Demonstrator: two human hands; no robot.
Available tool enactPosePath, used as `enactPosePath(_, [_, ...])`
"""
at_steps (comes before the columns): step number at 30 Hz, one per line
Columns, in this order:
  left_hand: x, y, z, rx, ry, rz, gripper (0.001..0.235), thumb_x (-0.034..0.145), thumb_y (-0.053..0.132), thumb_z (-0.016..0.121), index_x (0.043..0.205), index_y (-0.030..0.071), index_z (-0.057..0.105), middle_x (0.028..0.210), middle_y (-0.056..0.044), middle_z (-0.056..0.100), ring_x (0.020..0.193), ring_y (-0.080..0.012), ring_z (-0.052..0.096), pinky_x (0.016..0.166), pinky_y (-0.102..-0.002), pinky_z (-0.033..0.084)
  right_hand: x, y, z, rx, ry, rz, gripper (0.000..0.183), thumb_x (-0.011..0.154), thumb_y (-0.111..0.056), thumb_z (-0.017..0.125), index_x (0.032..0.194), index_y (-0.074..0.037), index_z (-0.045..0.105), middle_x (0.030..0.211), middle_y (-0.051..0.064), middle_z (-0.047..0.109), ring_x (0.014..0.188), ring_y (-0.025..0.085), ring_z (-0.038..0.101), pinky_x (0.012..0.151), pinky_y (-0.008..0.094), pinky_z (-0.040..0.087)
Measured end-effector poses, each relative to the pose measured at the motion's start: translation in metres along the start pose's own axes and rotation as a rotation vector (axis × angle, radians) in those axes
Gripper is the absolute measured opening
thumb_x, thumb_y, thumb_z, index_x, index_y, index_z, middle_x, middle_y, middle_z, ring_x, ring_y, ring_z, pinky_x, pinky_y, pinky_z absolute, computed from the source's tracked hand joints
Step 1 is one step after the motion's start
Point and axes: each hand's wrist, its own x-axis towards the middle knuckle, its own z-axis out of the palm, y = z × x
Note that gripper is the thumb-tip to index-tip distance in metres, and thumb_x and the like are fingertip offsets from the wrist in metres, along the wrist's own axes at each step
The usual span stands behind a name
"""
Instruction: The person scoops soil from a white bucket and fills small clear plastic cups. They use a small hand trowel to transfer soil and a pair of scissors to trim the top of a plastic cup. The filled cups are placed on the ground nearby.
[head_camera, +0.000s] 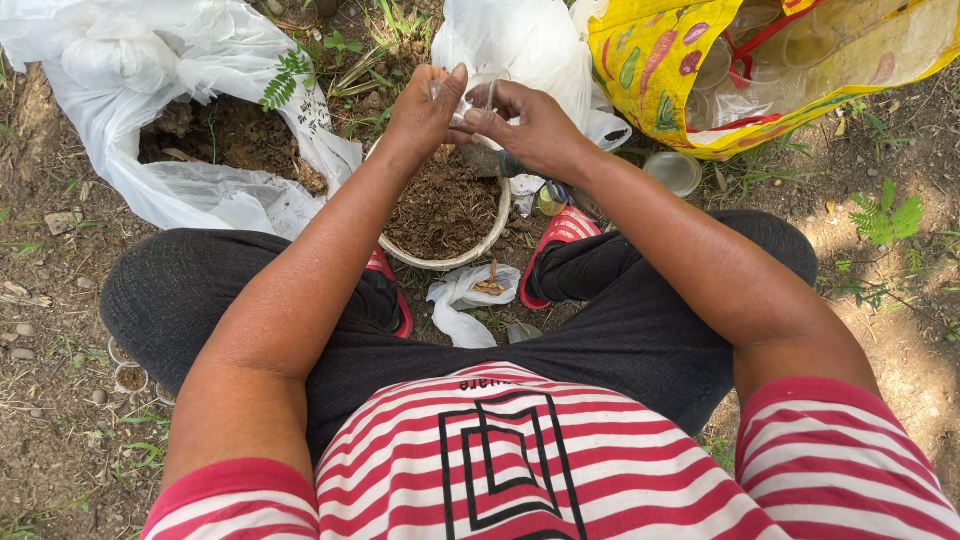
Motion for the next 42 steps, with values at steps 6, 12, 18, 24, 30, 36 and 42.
enactPosePath(6, [-0.018, 0.007, -0.010, 0.086, -0.052, 0.068, 0.063, 0.096, 0.068, 0.049, 0.114, 0.008, 0.055, 0.085, -0.005, 0.065, 0.060, -0.0087, 0.062, 0.049, -0.022, 0.053, 0.010, 0.008, -0.003, 0.187, 0.066, 0.051, 0.035, 0.112, -0.033, 0.052, 0.106, -0.005, 0.071, 0.096, 0.003, 0.075, 0.094, 0.011, 0.071, 0.088, 0.030, 0.057])
enactPosePath(12, [-0.037, 0.008, -0.029, 0.275, -0.222, 0.065, 0.060, 0.091, 0.059, 0.070, 0.119, 0.006, 0.059, 0.101, -0.012, 0.067, 0.085, -0.0153, 0.065, 0.074, -0.031, 0.057, 0.011, -0.019, 0.003, -0.149, 0.077, 0.114, 0.039, 0.110, -0.040, 0.054, 0.097, -0.007, 0.070, 0.081, 0.003, 0.073, 0.076, 0.012, 0.070, 0.070, 0.032, 0.054])
enactPosePath(18, [-0.054, 0.004, -0.040, 0.320, -0.234, 0.072, 0.075, 0.070, 0.028, 0.093, 0.131, 0.005, 0.056, 0.124, -0.015, 0.071, 0.112, -0.0240, 0.072, 0.100, -0.039, 0.060, 0.013, -0.024, 0.037, -0.341, -0.046, -0.169, 0.043, 0.113, -0.045, 0.053, 0.110, -0.006, 0.069, 0.097, 0.013, 0.065, 0.093, 0.025, 0.065, 0.084, 0.040, 0.052])
enactPosePath(24, [-0.059, -0.006, -0.064, 0.440, -0.069, -0.019, 0.077, 0.072, 0.027, 0.092, 0.138, 0.009, 0.057, 0.125, -0.014, 0.070, 0.113, -0.0243, 0.070, 0.100, -0.039, 0.055, 0.008, 0.040, -0.002, -0.591, 0.061, 0.244, 0.054, 0.103, -0.057, 0.063, 0.121, -0.006, 0.068, 0.121, 0.023, 0.059, 0.114, 0.039, 0.059, 0.097, 0.048, 0.048])
enactPosePath(30, [-0.039, -0.016, -0.065, 0.283, 0.023, -0.032, 0.094, 0.067, 0.033, 0.096, 0.139, 0.001, 0.045, 0.122, -0.017, 0.066, 0.109, -0.0277, 0.071, 0.084, -0.038, 0.065, -0.021, 0.079, -0.008, -0.671, -0.364, 0.639, 0.071, 0.086, -0.058, 0.073, 0.131, -0.004, 0.063, 0.123, 0.026, 0.068, 0.117, 0.039, 0.065, 0.100, 0.046, 0.050])
enactPosePath(36, [-0.023, -0.027, -0.061, 0.317, 0.071, 0.039, 0.094, 0.068, 0.040, 0.098, 0.135, -0.002, 0.048, 0.116, -0.018, 0.070, 0.104, -0.0268, 0.073, 0.079, -0.036, 0.065, -0.017, 0.029, -0.001, -0.906, -0.398, 0.593, 0.062, 0.090, -0.053, 0.072, 0.126, -0.002, 0.066, 0.116, 0.025, 0.071, 0.112, 0.041, 0.067, 0.096, 0.050, 0.052])
enactPosePath(42, [-0.028, -0.039, -0.065, 0.316, 0.083, 0.063, 0.088, 0.072, 0.039, 0.098, 0.134, -0.002, 0.050, 0.112, -0.018, 0.070, 0.102, -0.0258, 0.074, 0.081, -0.036, 0.063, -0.014, 0.029, 0.002, -0.792, -0.520, 0.691, 0.066, 0.092, -0.056, 0.071, 0.120, 0.004, 0.068, 0.101, 0.023, 0.074, 0.101, 0.036, 0.070, 0.090, 0.047, 0.054])
